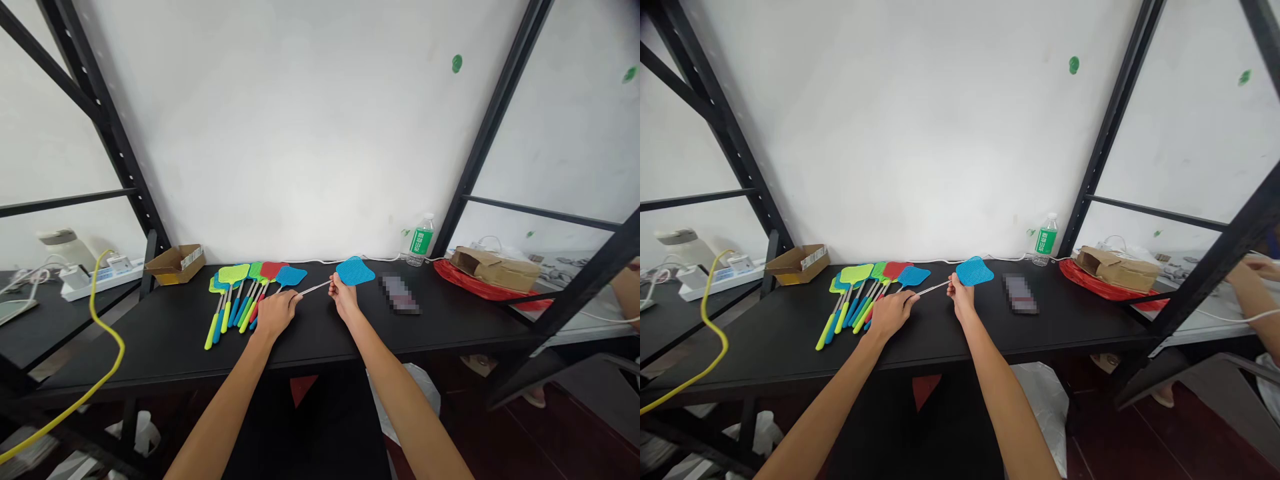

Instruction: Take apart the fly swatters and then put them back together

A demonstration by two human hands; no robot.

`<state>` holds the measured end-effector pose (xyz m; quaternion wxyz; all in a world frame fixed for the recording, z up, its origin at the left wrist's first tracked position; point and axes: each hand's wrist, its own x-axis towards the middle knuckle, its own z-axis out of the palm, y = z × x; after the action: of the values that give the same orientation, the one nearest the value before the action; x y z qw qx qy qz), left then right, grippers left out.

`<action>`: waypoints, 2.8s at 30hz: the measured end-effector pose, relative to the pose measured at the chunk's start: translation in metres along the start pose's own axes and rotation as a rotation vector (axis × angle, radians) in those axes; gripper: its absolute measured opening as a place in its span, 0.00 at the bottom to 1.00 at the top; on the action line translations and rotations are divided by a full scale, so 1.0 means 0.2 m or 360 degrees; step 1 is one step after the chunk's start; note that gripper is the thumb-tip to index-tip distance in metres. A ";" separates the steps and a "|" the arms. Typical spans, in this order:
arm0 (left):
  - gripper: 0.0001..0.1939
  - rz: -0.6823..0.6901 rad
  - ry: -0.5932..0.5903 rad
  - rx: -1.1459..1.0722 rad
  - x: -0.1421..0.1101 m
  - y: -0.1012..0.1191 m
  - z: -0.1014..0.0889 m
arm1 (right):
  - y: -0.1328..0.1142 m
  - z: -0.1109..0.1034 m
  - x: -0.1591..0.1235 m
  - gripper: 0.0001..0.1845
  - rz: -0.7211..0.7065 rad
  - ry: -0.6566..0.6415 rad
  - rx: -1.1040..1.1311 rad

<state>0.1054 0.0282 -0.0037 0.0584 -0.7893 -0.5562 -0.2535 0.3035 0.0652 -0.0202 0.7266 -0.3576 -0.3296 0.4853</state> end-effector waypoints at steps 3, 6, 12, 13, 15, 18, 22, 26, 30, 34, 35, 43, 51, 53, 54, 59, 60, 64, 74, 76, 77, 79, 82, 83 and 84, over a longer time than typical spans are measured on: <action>0.20 0.0020 0.0033 -0.0009 0.00 -0.01 0.00 | 0.00 0.00 0.00 0.22 -0.0019 0.0025 0.0037; 0.20 0.0026 0.0067 -0.0002 0.00 -0.02 0.00 | 0.00 0.00 0.00 0.22 -0.0028 0.0051 0.0071; 0.19 0.0006 0.0155 0.0021 0.00 -0.04 0.01 | 0.00 0.01 0.00 0.22 -0.0072 0.0079 0.0126; 0.19 0.0006 0.0160 0.0027 -0.01 -0.04 0.00 | 0.00 0.01 0.00 0.22 -0.0077 0.0083 0.0135; 0.20 0.0010 0.0155 0.0032 -0.02 -0.06 0.00 | -0.01 0.00 0.01 0.22 -0.0084 0.0099 0.0156; 0.21 0.0003 0.0121 0.0029 -0.04 -0.10 -0.02 | -0.02 -0.02 0.02 0.22 -0.0095 0.0134 0.0180; 0.21 0.0013 0.0174 0.0006 -0.05 -0.12 -0.03 | -0.03 -0.05 0.03 0.23 -0.0078 0.0097 0.0170; 0.16 0.0039 0.0325 -0.0063 -0.05 -0.12 -0.02 | -0.05 -0.05 0.00 0.27 0.0009 -0.0092 0.0100; 0.07 0.0119 0.0408 -0.0129 -0.05 -0.11 -0.02 | -0.03 -0.03 -0.03 0.27 0.0017 -0.0439 -0.0270; 0.03 0.0168 0.0423 -0.0149 -0.06 -0.10 -0.03 | 0.00 -0.03 -0.03 0.29 -0.0016 -0.0600 -0.0515; 0.03 0.0175 0.0425 -0.0152 -0.06 -0.10 -0.03 | 0.01 -0.03 -0.03 0.30 -0.0019 -0.0605 -0.0537; 0.08 0.0309 0.0415 -0.0184 -0.05 -0.11 -0.02 | 0.01 -0.03 -0.03 0.29 -0.0015 -0.0663 -0.0703; 0.15 0.0291 0.0357 -0.0134 -0.05 -0.08 -0.01 | 0.00 -0.03 -0.04 0.30 0.0010 -0.0581 -0.0677; 0.16 0.0275 0.0325 -0.0100 -0.05 -0.07 -0.01 | 0.00 -0.03 -0.04 0.30 0.0013 -0.0535 -0.0648; 0.17 0.0263 0.0310 -0.0078 -0.04 -0.07 -0.01 | 0.01 -0.02 -0.04 0.30 0.0014 -0.0515 -0.0632; 0.17 0.0195 0.0283 0.0065 -0.04 -0.05 -0.01 | 0.02 -0.03 -0.03 0.28 0.0009 -0.0441 -0.0561; 0.17 0.0183 0.0284 0.0083 -0.04 -0.05 -0.02 | 0.02 -0.03 -0.03 0.28 0.0007 -0.0427 -0.0549; 0.17 0.0141 0.0263 0.0094 -0.04 -0.06 -0.02 | 0.03 -0.04 -0.02 0.27 0.0005 -0.0371 -0.0495; 0.15 0.0112 0.0378 0.0039 -0.03 -0.09 0.00 | 0.02 -0.04 -0.02 0.27 -0.0010 -0.0257 -0.0426; 0.15 0.0109 0.0410 0.0035 -0.03 -0.09 0.00 | 0.02 -0.04 -0.01 0.27 -0.0020 -0.0232 -0.0420; 0.15 0.0102 0.0426 0.0039 -0.03 -0.09 0.00 | 0.02 -0.04 -0.01 0.28 -0.0027 -0.0218 -0.0419; 0.16 0.0077 0.0459 0.0050 -0.03 -0.09 0.01 | 0.02 -0.04 -0.01 0.28 -0.0045 -0.0187 -0.0416; 0.16 0.0041 0.0503 0.0047 -0.03 -0.10 0.01 | 0.03 -0.04 0.00 0.29 -0.0086 -0.0138 -0.0411; 0.16 0.0036 0.0510 0.0040 -0.03 -0.10 0.01 | 0.03 -0.04 0.00 0.29 -0.0101 -0.0119 -0.0406; 0.16 0.0034 0.0512 0.0034 -0.03 -0.10 0.01 | 0.03 -0.04 0.00 0.29 -0.0116 -0.0097 -0.0399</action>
<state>0.0853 0.0311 -0.0114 0.1579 -0.7436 -0.5341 -0.3701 0.3070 0.0649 -0.0306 0.6830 -0.4185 -0.4224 0.4242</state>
